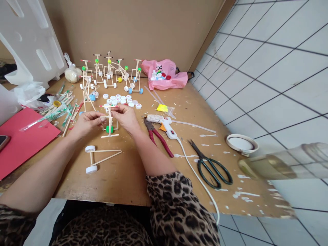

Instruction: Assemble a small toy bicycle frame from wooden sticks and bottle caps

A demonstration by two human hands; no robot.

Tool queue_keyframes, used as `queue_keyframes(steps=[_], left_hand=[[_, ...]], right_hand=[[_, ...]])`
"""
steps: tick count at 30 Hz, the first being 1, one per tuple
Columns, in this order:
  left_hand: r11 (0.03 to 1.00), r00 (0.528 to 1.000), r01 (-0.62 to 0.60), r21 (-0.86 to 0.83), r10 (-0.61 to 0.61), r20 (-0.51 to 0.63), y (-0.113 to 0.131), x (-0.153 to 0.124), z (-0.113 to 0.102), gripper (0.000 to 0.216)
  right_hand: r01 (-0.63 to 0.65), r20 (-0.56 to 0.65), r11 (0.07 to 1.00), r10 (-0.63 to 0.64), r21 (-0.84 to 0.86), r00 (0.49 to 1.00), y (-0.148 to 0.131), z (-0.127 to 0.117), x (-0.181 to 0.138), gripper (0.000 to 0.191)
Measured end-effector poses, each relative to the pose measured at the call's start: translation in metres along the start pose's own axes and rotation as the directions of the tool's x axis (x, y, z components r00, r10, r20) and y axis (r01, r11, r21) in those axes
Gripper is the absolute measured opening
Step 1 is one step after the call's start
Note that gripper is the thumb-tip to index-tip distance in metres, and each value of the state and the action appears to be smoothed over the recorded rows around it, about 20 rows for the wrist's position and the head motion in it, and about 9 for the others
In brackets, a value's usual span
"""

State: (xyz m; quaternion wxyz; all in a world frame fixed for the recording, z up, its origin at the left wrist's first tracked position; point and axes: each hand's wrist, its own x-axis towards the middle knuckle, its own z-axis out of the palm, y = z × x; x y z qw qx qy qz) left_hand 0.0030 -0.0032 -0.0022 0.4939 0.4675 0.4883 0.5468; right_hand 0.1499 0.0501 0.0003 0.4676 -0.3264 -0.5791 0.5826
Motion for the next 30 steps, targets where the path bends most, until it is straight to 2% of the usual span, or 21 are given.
queue_keyframes(steps=[16, 30], left_hand=[[1.000, 1.000, 0.001, 0.008, -0.002, 0.013, -0.0002, 0.0002, -0.0005, 0.023], [1.000, 1.000, 0.007, -0.018, -0.006, 0.026, 0.0012, -0.0006, 0.0012, 0.023]], right_hand=[[0.017, -0.011, 0.999, -0.017, -0.041, 1.000, 0.0022, -0.0007, 0.0005, 0.019], [0.002, -0.032, 1.000, -0.002, -0.007, 0.999, 0.0023, -0.0003, -0.0002, 0.020]])
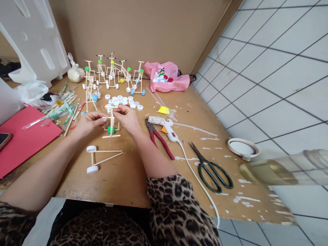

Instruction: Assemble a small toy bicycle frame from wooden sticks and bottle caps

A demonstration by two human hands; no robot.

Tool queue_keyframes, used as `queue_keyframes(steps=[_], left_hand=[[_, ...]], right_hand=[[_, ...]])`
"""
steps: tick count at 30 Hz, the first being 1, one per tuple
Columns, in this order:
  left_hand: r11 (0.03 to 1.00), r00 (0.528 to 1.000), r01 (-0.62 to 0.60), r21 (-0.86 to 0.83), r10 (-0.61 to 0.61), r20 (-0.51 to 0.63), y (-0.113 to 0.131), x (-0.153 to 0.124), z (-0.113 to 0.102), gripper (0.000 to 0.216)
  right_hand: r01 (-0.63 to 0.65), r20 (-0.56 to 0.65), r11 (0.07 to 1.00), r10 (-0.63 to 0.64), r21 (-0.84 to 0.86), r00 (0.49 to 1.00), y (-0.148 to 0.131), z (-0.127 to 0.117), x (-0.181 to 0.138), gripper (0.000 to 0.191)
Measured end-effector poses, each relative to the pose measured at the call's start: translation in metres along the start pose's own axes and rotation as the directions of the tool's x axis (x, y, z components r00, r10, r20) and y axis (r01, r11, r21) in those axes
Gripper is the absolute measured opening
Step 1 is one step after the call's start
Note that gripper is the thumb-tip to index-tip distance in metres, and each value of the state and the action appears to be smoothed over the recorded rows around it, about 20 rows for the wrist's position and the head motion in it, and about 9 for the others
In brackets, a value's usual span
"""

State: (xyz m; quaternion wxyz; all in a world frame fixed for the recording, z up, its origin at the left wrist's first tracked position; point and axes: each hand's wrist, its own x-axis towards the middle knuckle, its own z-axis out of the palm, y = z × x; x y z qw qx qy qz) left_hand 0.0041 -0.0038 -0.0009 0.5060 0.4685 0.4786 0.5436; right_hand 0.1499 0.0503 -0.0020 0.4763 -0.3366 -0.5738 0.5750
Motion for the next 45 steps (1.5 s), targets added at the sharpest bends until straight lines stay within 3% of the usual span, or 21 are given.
queue_keyframes(steps=[25, 38, 45], left_hand=[[1.000, 1.000, -0.013, 0.014, 0.013, -0.021, -0.0057, 0.0026, -0.0006, 0.018], [0.999, 0.999, -0.042, 0.003, 0.042, 0.004, -0.0082, 0.0021, -0.0044, 0.046], [1.000, 1.000, -0.022, 0.004, 0.022, -0.006, -0.0049, 0.0011, -0.0030, 0.040]], right_hand=[[0.009, 0.011, 0.999, -0.009, -0.035, 1.000, -0.0012, 0.0000, -0.0002, 0.021], [-0.004, 0.004, 1.000, 0.004, -0.023, 1.000, -0.0015, -0.0007, 0.0002, 0.022], [0.003, -0.007, 1.000, -0.003, -0.027, 1.000, -0.0012, -0.0009, 0.0007, 0.019]])
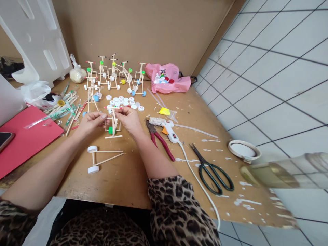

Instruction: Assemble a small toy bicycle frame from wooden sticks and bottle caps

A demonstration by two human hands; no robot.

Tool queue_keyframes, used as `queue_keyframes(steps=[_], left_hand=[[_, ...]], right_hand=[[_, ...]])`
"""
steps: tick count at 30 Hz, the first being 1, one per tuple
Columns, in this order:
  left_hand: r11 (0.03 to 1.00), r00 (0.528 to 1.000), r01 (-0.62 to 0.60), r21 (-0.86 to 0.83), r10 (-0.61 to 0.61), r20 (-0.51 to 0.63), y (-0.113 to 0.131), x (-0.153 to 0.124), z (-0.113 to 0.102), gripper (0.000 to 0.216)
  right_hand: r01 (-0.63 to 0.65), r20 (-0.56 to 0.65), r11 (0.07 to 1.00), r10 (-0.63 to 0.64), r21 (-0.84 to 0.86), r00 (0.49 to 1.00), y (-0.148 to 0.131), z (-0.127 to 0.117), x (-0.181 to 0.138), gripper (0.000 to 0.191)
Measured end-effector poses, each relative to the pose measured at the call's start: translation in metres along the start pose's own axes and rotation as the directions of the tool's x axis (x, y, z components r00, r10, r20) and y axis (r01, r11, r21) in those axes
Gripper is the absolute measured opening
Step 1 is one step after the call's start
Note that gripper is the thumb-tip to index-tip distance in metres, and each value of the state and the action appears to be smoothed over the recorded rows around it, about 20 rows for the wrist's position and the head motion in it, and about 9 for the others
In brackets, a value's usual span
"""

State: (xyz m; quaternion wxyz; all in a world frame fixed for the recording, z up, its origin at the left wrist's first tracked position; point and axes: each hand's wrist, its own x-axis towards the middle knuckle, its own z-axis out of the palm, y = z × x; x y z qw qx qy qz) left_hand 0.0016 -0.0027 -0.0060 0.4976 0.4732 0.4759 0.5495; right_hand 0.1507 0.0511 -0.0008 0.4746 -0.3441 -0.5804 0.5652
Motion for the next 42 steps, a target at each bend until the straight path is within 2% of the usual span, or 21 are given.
queue_keyframes(steps=[20, 42], left_hand=[[1.000, 0.998, 0.027, -0.014, -0.027, -0.054, 0.0028, -0.0010, 0.0028, 0.029], [1.000, 0.998, 0.025, -0.009, -0.026, -0.052, 0.0045, -0.0023, 0.0041, 0.032]], right_hand=[[-0.009, 0.006, 1.000, 0.009, -0.024, 1.000, -0.0005, -0.0001, -0.0003, 0.025], [-0.001, 0.009, 1.000, 0.001, 0.025, 1.000, 0.0007, 0.0001, -0.0003, 0.015]])
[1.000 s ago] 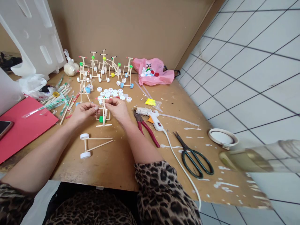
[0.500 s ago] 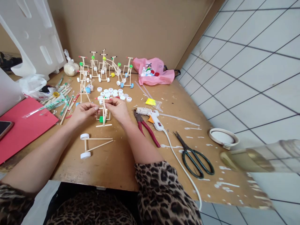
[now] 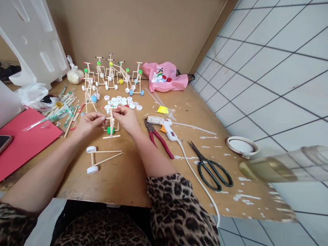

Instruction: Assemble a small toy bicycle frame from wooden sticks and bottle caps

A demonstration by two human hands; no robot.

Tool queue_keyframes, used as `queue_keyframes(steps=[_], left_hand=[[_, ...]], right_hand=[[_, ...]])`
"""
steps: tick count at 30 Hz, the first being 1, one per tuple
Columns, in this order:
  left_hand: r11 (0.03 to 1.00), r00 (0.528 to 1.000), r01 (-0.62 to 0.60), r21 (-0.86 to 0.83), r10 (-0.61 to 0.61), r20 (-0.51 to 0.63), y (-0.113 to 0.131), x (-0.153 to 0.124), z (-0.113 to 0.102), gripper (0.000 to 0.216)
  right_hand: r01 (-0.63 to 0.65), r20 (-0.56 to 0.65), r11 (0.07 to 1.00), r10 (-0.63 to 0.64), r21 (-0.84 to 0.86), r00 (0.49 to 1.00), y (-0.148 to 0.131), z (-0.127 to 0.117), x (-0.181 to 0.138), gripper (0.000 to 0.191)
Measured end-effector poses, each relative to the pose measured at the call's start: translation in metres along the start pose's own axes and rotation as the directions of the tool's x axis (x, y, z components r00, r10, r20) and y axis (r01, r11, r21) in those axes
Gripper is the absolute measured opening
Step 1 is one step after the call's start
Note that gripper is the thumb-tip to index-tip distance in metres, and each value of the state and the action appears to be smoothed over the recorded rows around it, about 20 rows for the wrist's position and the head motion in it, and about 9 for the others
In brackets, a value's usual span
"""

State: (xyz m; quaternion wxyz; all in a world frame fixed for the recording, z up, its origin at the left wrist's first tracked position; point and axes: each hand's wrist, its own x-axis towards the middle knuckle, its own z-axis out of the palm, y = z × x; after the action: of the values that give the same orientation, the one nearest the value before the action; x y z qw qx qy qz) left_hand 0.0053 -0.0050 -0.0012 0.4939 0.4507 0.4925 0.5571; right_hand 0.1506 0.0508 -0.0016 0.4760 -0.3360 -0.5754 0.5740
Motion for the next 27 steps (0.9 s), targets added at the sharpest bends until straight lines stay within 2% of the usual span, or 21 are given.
queue_keyframes(steps=[5, 12, 20, 27], left_hand=[[1.000, 1.000, -0.019, 0.025, 0.019, 0.003, 0.0001, -0.0004, -0.0009, 0.033], [0.999, 0.999, -0.008, -0.041, 0.009, 0.043, -0.0039, 0.0008, -0.0034, 0.045], [1.000, 1.000, -0.006, -0.008, 0.006, 0.021, -0.0023, -0.0001, -0.0039, 0.034], [1.000, 1.000, -0.011, 0.002, 0.011, 0.025, -0.0022, 0.0003, -0.0037, 0.035]], right_hand=[[-0.001, 0.005, 1.000, 0.001, -0.018, 1.000, 0.0006, 0.0003, 0.0003, 0.018], [-0.006, 0.003, 1.000, 0.006, 0.002, 1.000, 0.0006, 0.0000, 0.0003, 0.020], [0.004, 0.005, 1.000, -0.004, -0.016, 1.000, 0.0013, -0.0001, 0.0008, 0.018], [0.010, -0.009, 0.999, -0.011, -0.044, 1.000, -0.0003, 0.0003, 0.0007, 0.019]])
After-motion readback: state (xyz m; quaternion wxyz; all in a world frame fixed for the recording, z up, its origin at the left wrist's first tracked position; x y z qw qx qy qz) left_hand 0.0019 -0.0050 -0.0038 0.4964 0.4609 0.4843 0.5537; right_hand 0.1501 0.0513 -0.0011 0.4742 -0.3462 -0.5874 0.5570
